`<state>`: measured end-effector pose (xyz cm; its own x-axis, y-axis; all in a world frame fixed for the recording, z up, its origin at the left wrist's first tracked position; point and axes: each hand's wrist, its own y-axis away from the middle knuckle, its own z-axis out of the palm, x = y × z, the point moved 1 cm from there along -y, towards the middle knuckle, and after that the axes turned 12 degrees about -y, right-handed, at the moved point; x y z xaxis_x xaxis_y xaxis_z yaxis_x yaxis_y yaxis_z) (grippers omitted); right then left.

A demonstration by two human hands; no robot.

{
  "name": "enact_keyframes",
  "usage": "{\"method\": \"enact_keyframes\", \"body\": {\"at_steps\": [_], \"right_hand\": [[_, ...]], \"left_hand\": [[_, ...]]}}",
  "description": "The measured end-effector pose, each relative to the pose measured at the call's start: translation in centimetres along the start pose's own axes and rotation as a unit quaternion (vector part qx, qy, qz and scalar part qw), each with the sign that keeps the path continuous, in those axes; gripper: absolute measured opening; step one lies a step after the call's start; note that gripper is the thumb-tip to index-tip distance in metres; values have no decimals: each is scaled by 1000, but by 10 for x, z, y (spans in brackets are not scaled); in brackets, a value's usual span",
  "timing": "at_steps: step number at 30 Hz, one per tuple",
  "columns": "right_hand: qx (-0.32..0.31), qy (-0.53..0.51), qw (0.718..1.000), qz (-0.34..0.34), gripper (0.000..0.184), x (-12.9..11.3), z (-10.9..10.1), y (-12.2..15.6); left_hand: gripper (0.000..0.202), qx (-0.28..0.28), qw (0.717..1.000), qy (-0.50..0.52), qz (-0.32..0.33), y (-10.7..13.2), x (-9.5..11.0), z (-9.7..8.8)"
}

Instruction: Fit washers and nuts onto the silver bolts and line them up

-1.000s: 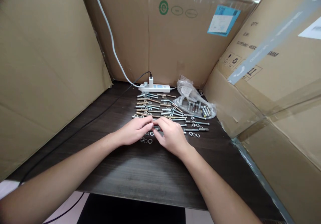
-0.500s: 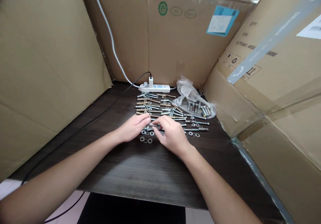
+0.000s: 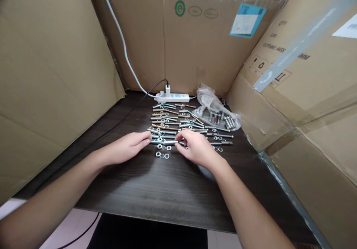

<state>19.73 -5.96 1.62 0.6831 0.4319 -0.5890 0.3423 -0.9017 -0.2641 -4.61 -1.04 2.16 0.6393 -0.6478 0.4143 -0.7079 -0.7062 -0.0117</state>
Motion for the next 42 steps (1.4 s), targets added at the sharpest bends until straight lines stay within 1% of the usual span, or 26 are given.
{"method": "enact_keyframes", "body": {"at_steps": [3,5,9,12,16,24,29,35,39,42], "right_hand": [[-52,2,998,18,8,-3,2,1],[-72,8,997,30,7,-4,4,1],[-92,13,995,49,6,-3,5,0],[-99,14,994,45,6,-2,5,-1],[-96,40,994,31,7,-2,8,-1],[-93,79,992,24,10,-1,14,-2],[-84,80,993,21,9,-2,14,-2],[-76,69,995,19,9,-3,14,-1],[-56,54,997,6,11,-6,12,-1],[-21,39,999,-14,10,-8,9,-2]], "left_hand": [[23,-21,999,-32,-18,9,-2,4],[21,-21,998,-54,-15,11,-3,7],[19,-15,995,-94,5,9,-3,10],[17,-1,993,-120,19,8,-1,11],[13,13,989,-144,34,7,1,12],[10,32,988,-146,31,6,-2,19],[10,27,989,-143,29,4,-3,19],[9,36,992,-120,24,4,-1,18],[10,45,993,-101,30,5,1,17],[12,74,993,-84,39,4,4,11]]}}
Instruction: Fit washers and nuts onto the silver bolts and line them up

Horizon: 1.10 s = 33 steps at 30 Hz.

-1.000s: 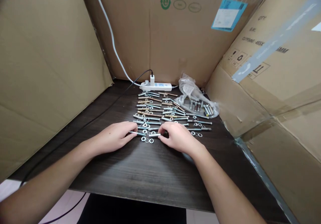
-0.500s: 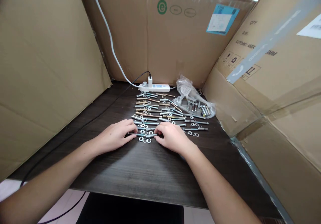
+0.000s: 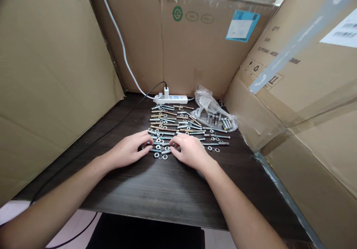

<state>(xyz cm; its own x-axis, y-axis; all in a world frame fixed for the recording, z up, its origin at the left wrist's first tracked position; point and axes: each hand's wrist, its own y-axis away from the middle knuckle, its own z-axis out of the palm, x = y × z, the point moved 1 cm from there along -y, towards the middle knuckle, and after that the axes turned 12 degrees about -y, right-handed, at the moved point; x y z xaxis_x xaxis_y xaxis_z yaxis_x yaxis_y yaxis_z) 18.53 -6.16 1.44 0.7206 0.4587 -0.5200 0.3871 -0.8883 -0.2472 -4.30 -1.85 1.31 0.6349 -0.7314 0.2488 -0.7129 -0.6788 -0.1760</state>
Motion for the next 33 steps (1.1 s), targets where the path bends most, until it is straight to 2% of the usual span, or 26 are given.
{"method": "enact_keyframes", "body": {"at_steps": [4,7,9,12,14,16,20,24,27,30,33], "right_hand": [[73,-8,997,-13,13,3,-8,-1],[127,0,992,13,13,17,-22,-2],[156,16,986,63,15,35,-35,0],[185,63,961,198,20,71,-58,5],[188,98,935,284,23,95,-71,7],[165,115,915,349,26,115,-76,6],[140,134,898,395,30,136,-71,-12],[121,155,882,429,34,142,-60,-38],[117,161,873,446,35,145,-60,-50],[120,151,873,449,31,141,-68,-48],[126,121,889,424,34,121,-74,-37]], "left_hand": [[17,66,997,34,-9,-19,1,-16],[16,134,985,95,-54,-43,-4,-27],[15,185,970,134,-85,-57,-11,-29],[14,239,955,137,-107,-66,-27,-24],[15,238,957,127,-108,-64,-36,-15],[19,230,961,113,-108,-58,-43,-6],[24,210,969,89,-95,-50,-48,5],[25,172,980,71,-70,-49,-44,9],[25,163,983,63,-51,-48,-40,9],[25,173,982,60,-45,-47,-38,6],[24,177,981,63,-38,-46,-35,2]]}}
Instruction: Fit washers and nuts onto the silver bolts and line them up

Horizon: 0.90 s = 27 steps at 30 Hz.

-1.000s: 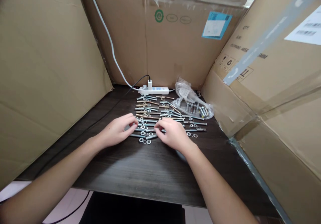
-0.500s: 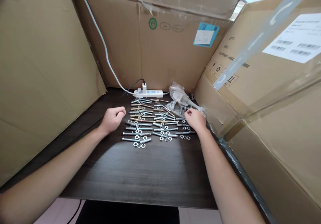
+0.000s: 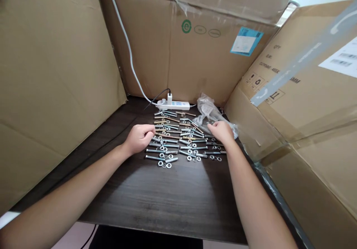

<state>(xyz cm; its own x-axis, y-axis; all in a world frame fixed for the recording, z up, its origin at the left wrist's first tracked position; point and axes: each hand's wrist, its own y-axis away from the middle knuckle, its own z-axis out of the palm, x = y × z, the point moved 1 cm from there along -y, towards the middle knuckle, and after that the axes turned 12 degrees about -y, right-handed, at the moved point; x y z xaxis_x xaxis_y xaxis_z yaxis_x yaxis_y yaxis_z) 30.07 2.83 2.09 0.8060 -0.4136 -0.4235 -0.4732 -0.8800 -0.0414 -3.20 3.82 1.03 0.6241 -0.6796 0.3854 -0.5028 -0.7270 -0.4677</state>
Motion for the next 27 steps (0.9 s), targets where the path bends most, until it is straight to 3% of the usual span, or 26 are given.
{"method": "enact_keyframes", "body": {"at_steps": [3,5,8,11,13,20,24,27], "right_hand": [[-4,-74,995,-64,42,-16,-4,38],[13,-240,959,-153,40,-36,2,69],[-1,-367,899,-239,32,-65,21,110],[-14,-357,880,-312,20,-81,40,135],[-3,-322,882,-344,15,-82,48,142],[-2,-249,871,-423,20,-72,45,141],[11,-268,879,-395,20,-64,36,134],[-6,-297,879,-373,26,-57,34,126]], "left_hand": [[20,-18,1000,22,11,1,12,-2],[20,-48,997,63,19,3,25,0],[27,-106,975,194,19,8,45,8],[34,-139,939,316,-1,13,56,21],[36,-155,932,329,-3,15,57,28],[38,-126,979,161,-22,13,44,28],[32,-142,990,-9,-23,10,41,21],[26,-165,984,-65,18,10,42,18]]}}
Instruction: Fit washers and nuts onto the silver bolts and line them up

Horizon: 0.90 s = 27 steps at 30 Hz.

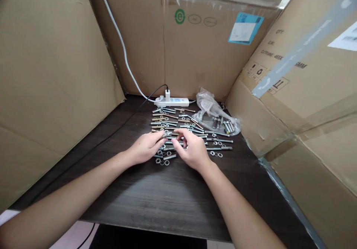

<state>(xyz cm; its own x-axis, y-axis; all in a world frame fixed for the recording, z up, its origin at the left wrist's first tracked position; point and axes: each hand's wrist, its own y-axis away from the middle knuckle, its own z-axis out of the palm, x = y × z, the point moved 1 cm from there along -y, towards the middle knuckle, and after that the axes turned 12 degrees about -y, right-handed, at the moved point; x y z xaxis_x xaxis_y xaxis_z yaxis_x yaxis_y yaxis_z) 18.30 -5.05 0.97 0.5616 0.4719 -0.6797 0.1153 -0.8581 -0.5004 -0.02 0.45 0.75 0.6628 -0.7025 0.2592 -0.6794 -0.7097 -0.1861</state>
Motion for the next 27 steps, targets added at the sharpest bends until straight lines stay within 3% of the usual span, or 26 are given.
{"method": "enact_keyframes", "body": {"at_steps": [8,17,27], "right_hand": [[-47,-6,998,-33,18,10,-1,-1],[-83,-38,996,13,17,8,-1,-2],[-43,-70,996,-28,17,11,2,1]], "left_hand": [[21,-34,997,-64,30,2,3,-5],[17,-15,998,-28,58,5,4,-12],[25,-15,998,-13,56,2,0,-11]]}}
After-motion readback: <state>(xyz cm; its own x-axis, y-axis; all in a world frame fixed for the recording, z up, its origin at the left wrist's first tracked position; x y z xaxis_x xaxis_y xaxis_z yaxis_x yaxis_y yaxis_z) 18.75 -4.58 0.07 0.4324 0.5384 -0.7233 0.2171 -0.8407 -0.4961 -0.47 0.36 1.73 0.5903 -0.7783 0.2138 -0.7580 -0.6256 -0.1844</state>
